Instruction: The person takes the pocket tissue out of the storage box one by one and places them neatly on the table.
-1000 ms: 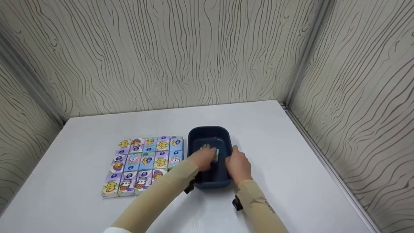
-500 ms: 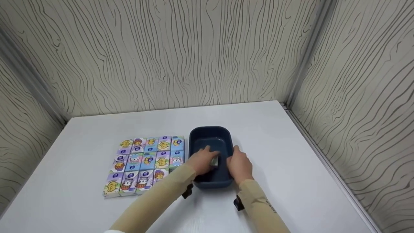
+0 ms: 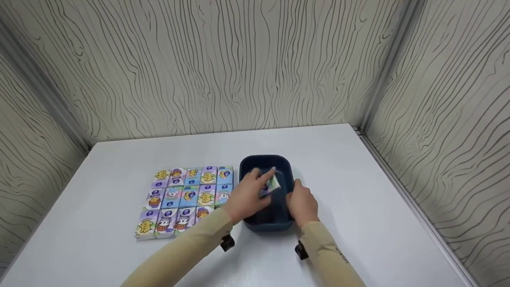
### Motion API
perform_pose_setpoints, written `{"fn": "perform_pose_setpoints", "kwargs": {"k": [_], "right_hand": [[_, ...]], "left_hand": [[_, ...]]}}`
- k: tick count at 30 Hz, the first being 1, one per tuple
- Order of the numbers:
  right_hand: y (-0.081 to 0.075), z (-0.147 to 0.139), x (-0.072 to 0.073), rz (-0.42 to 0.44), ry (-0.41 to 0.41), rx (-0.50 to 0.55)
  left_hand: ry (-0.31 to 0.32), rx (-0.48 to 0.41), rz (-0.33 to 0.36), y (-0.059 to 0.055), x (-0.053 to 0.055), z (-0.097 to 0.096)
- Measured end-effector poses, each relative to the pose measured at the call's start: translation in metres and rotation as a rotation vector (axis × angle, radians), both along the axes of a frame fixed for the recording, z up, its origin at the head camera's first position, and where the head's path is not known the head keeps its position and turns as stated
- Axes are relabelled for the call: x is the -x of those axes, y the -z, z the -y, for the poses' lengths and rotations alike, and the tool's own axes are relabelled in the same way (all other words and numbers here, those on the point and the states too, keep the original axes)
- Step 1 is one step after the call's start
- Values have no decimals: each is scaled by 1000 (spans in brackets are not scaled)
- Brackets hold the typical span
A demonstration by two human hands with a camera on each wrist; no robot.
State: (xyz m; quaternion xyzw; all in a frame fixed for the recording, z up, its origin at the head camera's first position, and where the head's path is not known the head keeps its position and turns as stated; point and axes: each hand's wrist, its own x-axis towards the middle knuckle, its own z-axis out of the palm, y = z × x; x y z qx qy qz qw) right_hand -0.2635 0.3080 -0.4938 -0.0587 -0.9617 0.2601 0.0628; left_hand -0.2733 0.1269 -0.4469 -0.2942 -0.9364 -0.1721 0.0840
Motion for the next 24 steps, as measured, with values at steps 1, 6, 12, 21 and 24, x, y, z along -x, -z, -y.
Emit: {"fn": "perform_pose_setpoints", "kwargs": {"k": [1, 6, 12, 21, 24], "right_hand": [[0, -1, -1, -7, -1, -1], [0, -2, 0, -20, -14, 1], [1, -3, 2, -5, -9, -10], [2, -1, 1, -24, -24, -5], [2, 0, 2, -30, -31, -7]], "left_hand": [[-7, -37, -18, -4, -4, 3], [-77, -221, -61, -22, -28, 25], [-211, -278, 2, -25, -53, 56], [-318, -6, -5, 20, -81, 77], [-294, 103, -52, 41, -89, 72]]}}
